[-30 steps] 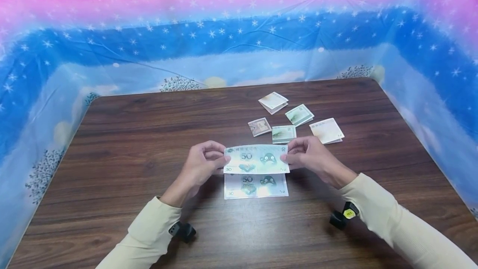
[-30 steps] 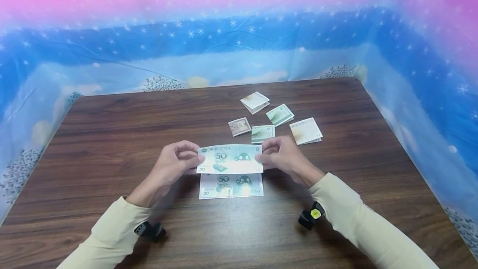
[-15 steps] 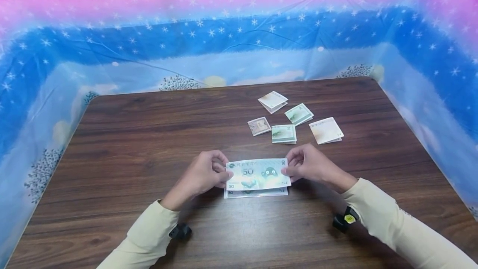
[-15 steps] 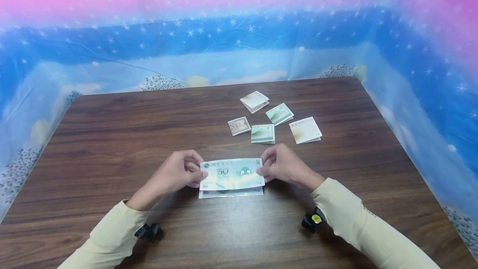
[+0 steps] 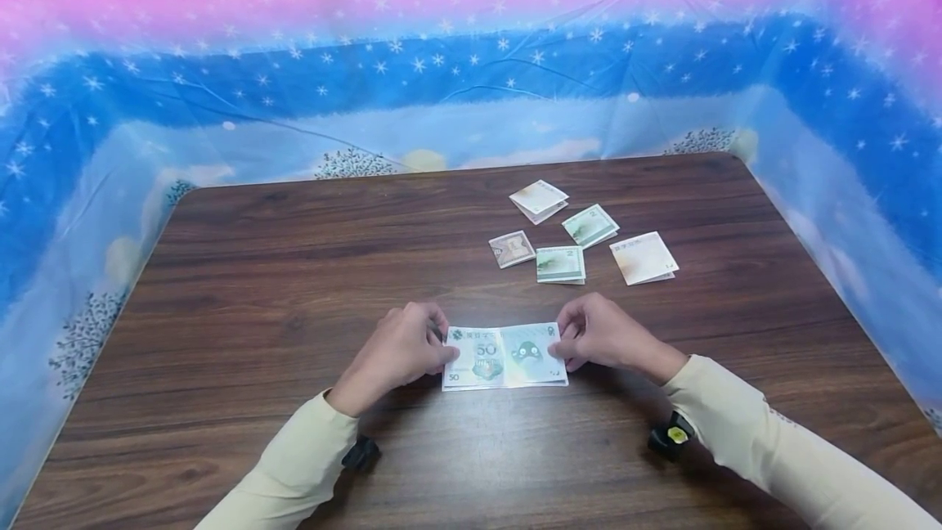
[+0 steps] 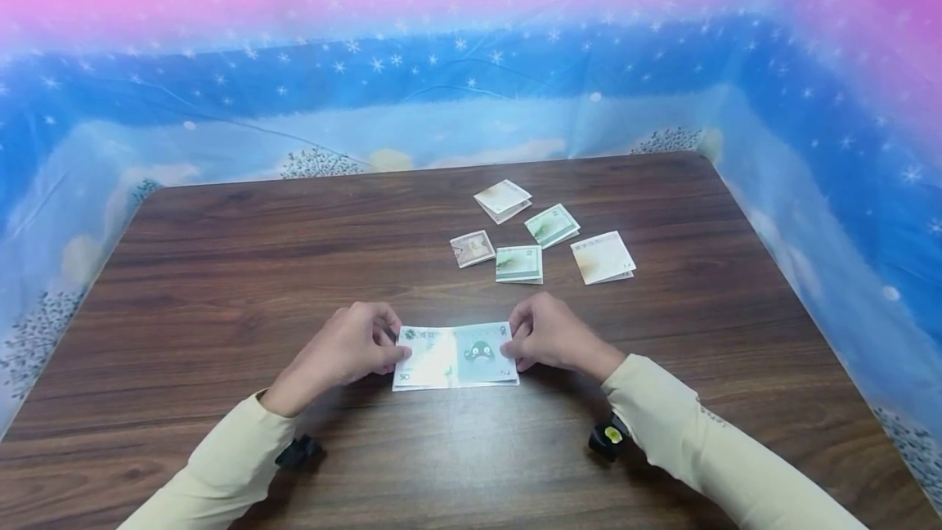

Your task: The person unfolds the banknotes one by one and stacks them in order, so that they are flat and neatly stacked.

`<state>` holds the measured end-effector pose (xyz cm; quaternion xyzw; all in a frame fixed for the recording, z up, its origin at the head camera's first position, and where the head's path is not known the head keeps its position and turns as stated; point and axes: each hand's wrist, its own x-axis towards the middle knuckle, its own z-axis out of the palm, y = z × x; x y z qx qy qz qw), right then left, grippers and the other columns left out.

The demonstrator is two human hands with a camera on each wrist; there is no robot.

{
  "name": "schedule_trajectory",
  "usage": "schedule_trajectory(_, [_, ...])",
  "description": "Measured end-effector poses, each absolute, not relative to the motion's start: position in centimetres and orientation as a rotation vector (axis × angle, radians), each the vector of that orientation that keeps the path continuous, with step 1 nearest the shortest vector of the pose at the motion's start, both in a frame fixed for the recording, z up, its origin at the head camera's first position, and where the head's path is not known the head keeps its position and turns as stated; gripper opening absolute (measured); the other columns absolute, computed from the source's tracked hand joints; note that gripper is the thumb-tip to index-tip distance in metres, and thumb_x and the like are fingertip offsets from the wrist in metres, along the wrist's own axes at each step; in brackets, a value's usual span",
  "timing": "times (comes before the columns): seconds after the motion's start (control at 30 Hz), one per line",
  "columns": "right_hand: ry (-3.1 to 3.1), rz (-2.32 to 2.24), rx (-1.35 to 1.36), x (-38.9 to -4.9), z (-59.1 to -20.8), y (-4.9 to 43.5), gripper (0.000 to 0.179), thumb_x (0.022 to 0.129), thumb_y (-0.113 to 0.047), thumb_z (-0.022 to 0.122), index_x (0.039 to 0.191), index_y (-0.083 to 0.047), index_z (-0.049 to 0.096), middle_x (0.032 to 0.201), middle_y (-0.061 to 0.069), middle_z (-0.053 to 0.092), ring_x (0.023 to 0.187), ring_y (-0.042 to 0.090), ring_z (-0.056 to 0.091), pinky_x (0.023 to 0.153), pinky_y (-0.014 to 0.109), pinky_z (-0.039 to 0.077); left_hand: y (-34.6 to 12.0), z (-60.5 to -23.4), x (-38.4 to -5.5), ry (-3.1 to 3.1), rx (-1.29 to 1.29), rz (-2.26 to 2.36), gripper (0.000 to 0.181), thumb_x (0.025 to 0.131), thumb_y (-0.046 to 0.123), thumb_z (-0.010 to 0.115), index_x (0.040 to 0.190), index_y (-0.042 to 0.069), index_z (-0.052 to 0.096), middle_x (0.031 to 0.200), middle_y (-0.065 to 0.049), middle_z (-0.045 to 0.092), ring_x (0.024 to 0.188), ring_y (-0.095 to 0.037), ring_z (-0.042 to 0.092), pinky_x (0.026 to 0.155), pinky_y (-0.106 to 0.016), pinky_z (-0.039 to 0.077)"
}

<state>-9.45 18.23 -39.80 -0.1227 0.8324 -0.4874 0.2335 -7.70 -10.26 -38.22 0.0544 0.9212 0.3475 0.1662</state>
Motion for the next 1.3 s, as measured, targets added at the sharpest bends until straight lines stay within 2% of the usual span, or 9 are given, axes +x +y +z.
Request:
schedule_trajectory(0.23, [2.413, -1.200, -0.379, -9.30, -39.73, 17.90, 0.018, 0.079, 0.003, 0.078, 0.078, -0.002, 0.061, 0.063, 0.002, 0.067, 0.053, 0.017, 0.069, 0.057, 0.029, 0.058, -9.93, -38.39, -7.90, 2.743, 0.217, 0.834, 0.021, 0.079, 0.015, 0.085, 0.088, 0.007, 0.068, 0.076, 0.000, 0.065, 0.065, -0.014, 0.058, 0.061, -0.028, 0.047])
schedule_trajectory(0.37, [2.465, -1.134, -0.377, -9.28, -39.79, 17.82, 0.020, 0.078, 0.000, 0.081, 0.077, -0.004, 0.061, 0.061, -0.001, 0.066, 0.052, 0.015, 0.068, 0.057, 0.027, 0.056, -9.92, -38.49, -7.92, 2.761, 0.224, 0.793, 0.023, 0.078, 0.017, 0.086, 0.086, 0.007, 0.067, 0.077, 0.000, 0.064, 0.064, -0.015, 0.056, 0.061, -0.029, 0.046])
schedule_trajectory(0.67, [2.471, -1.103, -0.301, -9.51, -39.92, 18.10, 0.033, 0.077, -0.007, 0.086, 0.096, 0.002, 0.060, 0.065, 0.001, 0.067, 0.052, 0.017, 0.068, 0.062, 0.029, 0.056, -9.99, -38.54, -7.82, 2.823, 0.244, 0.732, 0.034, 0.075, 0.021, 0.090, 0.094, 0.006, 0.066, 0.076, -0.001, 0.063, 0.068, -0.018, 0.057, 0.064, -0.034, 0.049])
schedule_trajectory(0.8, [2.487, -1.073, -0.315, -9.51, -39.96, 18.25, 0.041, 0.077, -0.009, 0.087, 0.102, 0.001, 0.056, 0.064, 0.000, 0.067, 0.052, 0.016, 0.067, 0.067, 0.031, 0.055, -9.95, -38.65, -7.78, 2.829, 0.254, 0.724, 0.035, 0.075, 0.021, 0.090, 0.093, 0.007, 0.064, 0.073, 0.000, 0.060, 0.067, -0.018, 0.056, 0.063, -0.034, 0.047])
schedule_trajectory(0.93, [2.500, -1.067, -0.333, -9.48, -40.05, 18.27, 0.043, 0.077, -0.010, 0.087, 0.102, 0.000, 0.053, 0.064, -0.001, 0.067, 0.051, 0.016, 0.067, 0.070, 0.033, 0.054, -9.98, -38.66, -7.80, 2.824, 0.270, 0.737, 0.031, 0.076, 0.020, 0.090, 0.088, 0.008, 0.064, 0.075, 0.000, 0.061, 0.065, -0.017, 0.055, 0.061, -0.032, 0.047])
schedule_trajectory(1.17, [2.481, -1.104, -0.346, -9.49, -40.09, 18.34, 0.036, 0.078, -0.010, 0.086, 0.092, -0.002, 0.055, 0.063, 0.000, 0.066, 0.051, 0.017, 0.066, 0.060, 0.031, 0.055, -9.87, -38.25, -7.99, 2.815, 0.321, 0.759, 0.026, 0.077, 0.017, 0.088, 0.088, 0.006, 0.067, 0.073, 0.000, 0.063, 0.062, -0.015, 0.056, 0.059, -0.030, 0.047])
schedule_trajectory(1.3, [2.455, -1.168, -0.338, -9.77, -39.87, 18.65, 0.034, 0.080, -0.010, 0.086, 0.090, 0.000, 0.055, 0.065, 0.004, 0.068, 0.051, 0.018, 0.066, 0.054, 0.034, 0.057, -9.78, -37.81, -8.38, 2.819, 0.341, 0.796, 0.023, 0.080, 0.018, 0.087, 0.087, 0.006, 0.069, 0.072, 0.000, 0.067, 0.064, -0.012, 0.062, 0.059, -0.029, 0.051])
